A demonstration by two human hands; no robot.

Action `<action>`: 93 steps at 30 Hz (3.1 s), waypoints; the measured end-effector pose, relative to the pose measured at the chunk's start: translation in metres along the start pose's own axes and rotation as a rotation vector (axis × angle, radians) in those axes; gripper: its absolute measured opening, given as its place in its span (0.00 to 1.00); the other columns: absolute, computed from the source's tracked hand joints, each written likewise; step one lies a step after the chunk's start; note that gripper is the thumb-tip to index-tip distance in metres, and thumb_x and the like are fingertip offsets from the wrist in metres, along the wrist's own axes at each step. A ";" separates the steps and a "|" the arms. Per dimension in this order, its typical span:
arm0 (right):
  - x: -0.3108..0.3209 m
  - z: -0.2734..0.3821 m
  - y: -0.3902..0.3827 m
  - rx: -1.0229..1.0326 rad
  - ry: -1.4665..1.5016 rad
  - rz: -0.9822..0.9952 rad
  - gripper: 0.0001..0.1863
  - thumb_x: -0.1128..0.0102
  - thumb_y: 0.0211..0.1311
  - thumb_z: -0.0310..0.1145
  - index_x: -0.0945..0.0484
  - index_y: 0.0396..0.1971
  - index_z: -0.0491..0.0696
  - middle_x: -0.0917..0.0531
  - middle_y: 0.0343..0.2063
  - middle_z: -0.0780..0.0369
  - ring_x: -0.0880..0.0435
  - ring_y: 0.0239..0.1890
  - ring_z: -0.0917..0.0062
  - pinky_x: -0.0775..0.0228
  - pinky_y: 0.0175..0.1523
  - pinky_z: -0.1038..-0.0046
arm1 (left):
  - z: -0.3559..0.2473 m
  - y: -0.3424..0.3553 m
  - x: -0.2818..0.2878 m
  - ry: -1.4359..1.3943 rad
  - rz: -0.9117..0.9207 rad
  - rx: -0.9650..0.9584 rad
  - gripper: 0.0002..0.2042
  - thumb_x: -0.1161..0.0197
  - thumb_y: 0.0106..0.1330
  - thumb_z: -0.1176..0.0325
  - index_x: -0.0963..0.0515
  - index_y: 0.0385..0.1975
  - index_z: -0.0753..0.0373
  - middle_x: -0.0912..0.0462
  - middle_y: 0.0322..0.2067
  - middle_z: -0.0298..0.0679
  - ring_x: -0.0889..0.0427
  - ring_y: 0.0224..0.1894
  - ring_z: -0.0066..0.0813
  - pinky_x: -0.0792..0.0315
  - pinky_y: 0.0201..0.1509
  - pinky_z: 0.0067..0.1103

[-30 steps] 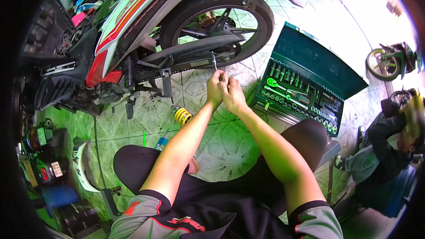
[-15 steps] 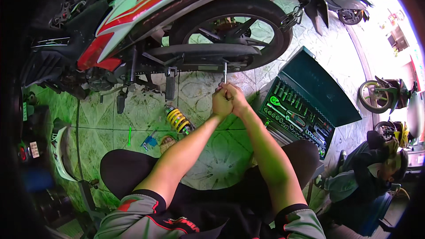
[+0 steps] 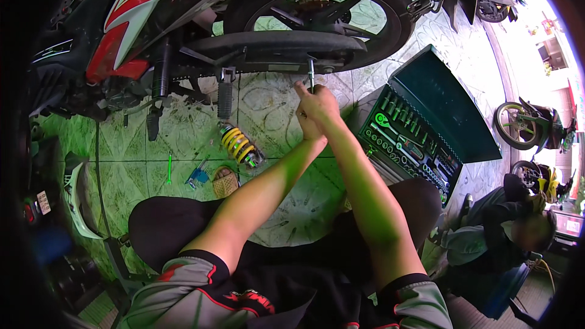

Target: Repairing a motorcycle's rear suspension component using a socket wrench and other tools.

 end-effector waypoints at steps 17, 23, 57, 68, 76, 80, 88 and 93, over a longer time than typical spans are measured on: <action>0.011 -0.013 0.012 0.272 0.113 0.202 0.12 0.44 0.69 0.35 0.19 0.38 0.41 0.14 0.28 0.60 0.17 0.27 0.76 0.26 0.30 0.74 | -0.095 -0.025 0.003 -0.302 -0.023 0.610 0.12 0.50 0.79 0.59 0.25 0.50 0.57 0.19 0.42 0.33 0.18 0.48 0.31 0.23 0.58 0.34; 0.004 -0.014 -0.026 0.222 -0.013 0.388 0.16 0.42 0.70 0.40 0.19 0.42 0.40 0.14 0.30 0.59 0.16 0.32 0.76 0.24 0.36 0.74 | -0.129 -0.054 0.037 -0.115 -0.042 0.641 0.12 0.49 0.77 0.62 0.25 0.49 0.60 0.19 0.37 0.35 0.17 0.45 0.33 0.20 0.54 0.33; 0.026 0.052 -0.161 0.645 -0.639 0.360 0.24 0.41 0.67 0.47 0.23 0.54 0.44 0.13 0.41 0.50 0.15 0.47 0.55 0.25 0.56 0.59 | -0.336 0.053 0.093 1.980 -0.236 -0.347 0.13 0.52 0.74 0.63 0.20 0.44 0.62 0.15 0.31 0.54 0.15 0.36 0.56 0.25 0.40 0.46; -0.063 0.059 -0.156 0.776 -0.354 0.597 0.22 0.39 0.66 0.42 0.23 0.53 0.44 0.13 0.41 0.51 0.14 0.46 0.59 0.23 0.52 0.61 | -0.256 0.083 0.149 0.392 -0.795 -0.239 0.14 0.52 0.72 0.63 0.19 0.39 0.60 0.20 0.20 0.38 0.23 0.20 0.35 0.30 0.26 0.29; -0.075 0.084 -0.149 0.792 -0.174 0.588 0.20 0.39 0.67 0.39 0.22 0.53 0.43 0.13 0.40 0.54 0.14 0.41 0.67 0.23 0.47 0.66 | -0.305 0.085 0.162 -0.692 -0.187 0.227 0.20 0.52 0.72 0.53 0.21 0.35 0.64 0.23 0.18 0.37 0.25 0.19 0.30 0.31 0.23 0.26; -0.062 0.058 -0.092 0.667 -0.163 0.371 0.19 0.42 0.70 0.39 0.22 0.53 0.42 0.14 0.39 0.58 0.16 0.39 0.76 0.24 0.44 0.72 | -0.293 0.070 0.056 -0.873 -0.558 0.603 0.28 0.60 0.71 0.41 0.23 0.30 0.61 0.19 0.23 0.38 0.23 0.21 0.35 0.27 0.24 0.31; -0.176 0.130 -0.016 0.451 0.283 0.644 0.15 0.46 0.73 0.36 0.20 0.48 0.41 0.14 0.42 0.53 0.13 0.39 0.69 0.22 0.44 0.71 | -0.273 0.074 0.140 -0.654 -0.328 0.536 0.46 0.69 0.58 0.17 0.26 0.42 0.59 0.21 0.29 0.36 0.22 0.26 0.28 0.20 0.33 0.25; -0.192 0.156 -0.018 0.198 0.599 0.929 0.12 0.41 0.71 0.32 0.20 0.47 0.40 0.13 0.40 0.55 0.13 0.40 0.68 0.18 0.45 0.68 | -0.299 0.064 0.133 -0.425 -0.399 0.541 0.47 0.71 0.61 0.18 0.24 0.44 0.61 0.20 0.30 0.42 0.19 0.30 0.35 0.18 0.35 0.33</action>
Point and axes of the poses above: each hand's wrist, its own y-axis towards the middle knuckle, its own x-axis out of the back of the hand, z = x × y, the point moved 1 cm from there along y, towards the middle knuckle
